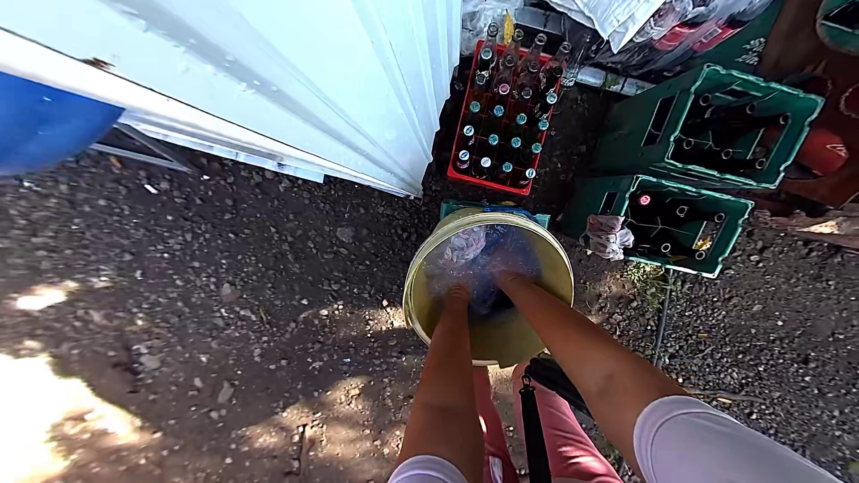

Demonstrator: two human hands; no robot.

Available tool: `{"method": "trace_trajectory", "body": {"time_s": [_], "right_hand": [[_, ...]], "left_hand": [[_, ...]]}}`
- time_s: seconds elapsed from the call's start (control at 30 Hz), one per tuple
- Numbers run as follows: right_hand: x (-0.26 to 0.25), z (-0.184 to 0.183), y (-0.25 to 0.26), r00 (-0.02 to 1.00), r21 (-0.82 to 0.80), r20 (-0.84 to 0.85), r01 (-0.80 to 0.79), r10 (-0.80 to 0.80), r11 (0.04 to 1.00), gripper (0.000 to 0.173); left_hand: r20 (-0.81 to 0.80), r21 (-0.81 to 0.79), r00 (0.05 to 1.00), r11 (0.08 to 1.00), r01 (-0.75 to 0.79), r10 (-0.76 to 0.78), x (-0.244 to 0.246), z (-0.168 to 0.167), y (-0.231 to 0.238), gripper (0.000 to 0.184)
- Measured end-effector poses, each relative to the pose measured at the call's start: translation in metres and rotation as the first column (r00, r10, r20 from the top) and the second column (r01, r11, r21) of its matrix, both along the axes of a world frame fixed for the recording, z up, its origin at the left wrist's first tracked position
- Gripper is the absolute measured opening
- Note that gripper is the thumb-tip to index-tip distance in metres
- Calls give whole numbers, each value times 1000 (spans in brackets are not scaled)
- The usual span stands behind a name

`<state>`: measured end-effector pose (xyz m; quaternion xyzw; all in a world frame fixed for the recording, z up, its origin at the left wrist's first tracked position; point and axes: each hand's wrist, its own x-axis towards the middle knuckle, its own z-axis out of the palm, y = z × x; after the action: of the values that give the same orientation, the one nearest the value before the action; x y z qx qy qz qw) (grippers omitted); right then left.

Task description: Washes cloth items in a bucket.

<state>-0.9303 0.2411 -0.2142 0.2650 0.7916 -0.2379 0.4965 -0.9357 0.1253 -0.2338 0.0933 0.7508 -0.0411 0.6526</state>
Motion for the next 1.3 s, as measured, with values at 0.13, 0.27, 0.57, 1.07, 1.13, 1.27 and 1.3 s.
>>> {"method": "trace_trajectory", "body": {"time_s": [0.13, 0.27, 0.57, 1.07, 1.13, 1.27, 1.3], "right_hand": [[6, 12, 3, 967, 94, -248, 75, -50, 993, 34], [30, 69, 22, 825, -350, -390, 277, -408, 895, 42], [26, 291, 14, 676, -650, -494, 130, -547, 748, 29], [77, 392, 29, 403, -788, -469, 212, -786, 578, 21], [74, 328, 35, 459, -744, -365, 379, -810, 550, 30], [75, 199, 38, 691, -402, -213, 582, -691, 706, 63], [75, 186, 37, 710, -379, -150, 601, -688, 703, 68]], "left_hand": [[-242, 232, 963, 971, -62, 119, -22, 17, -12, 74], [-169, 570, 834, 743, -352, 525, -23, 57, -40, 77], [-232, 707, 529, 515, -486, 817, 73, 116, -67, 150], [93, 795, 83, -24, -606, 992, 61, 190, -9, 102], [139, 825, 48, -89, -558, 989, 58, 200, -16, 108], [88, 901, 180, -1, -435, 980, 60, 237, -18, 113], [84, 917, 239, 19, -399, 967, 61, 246, -14, 115]]}}
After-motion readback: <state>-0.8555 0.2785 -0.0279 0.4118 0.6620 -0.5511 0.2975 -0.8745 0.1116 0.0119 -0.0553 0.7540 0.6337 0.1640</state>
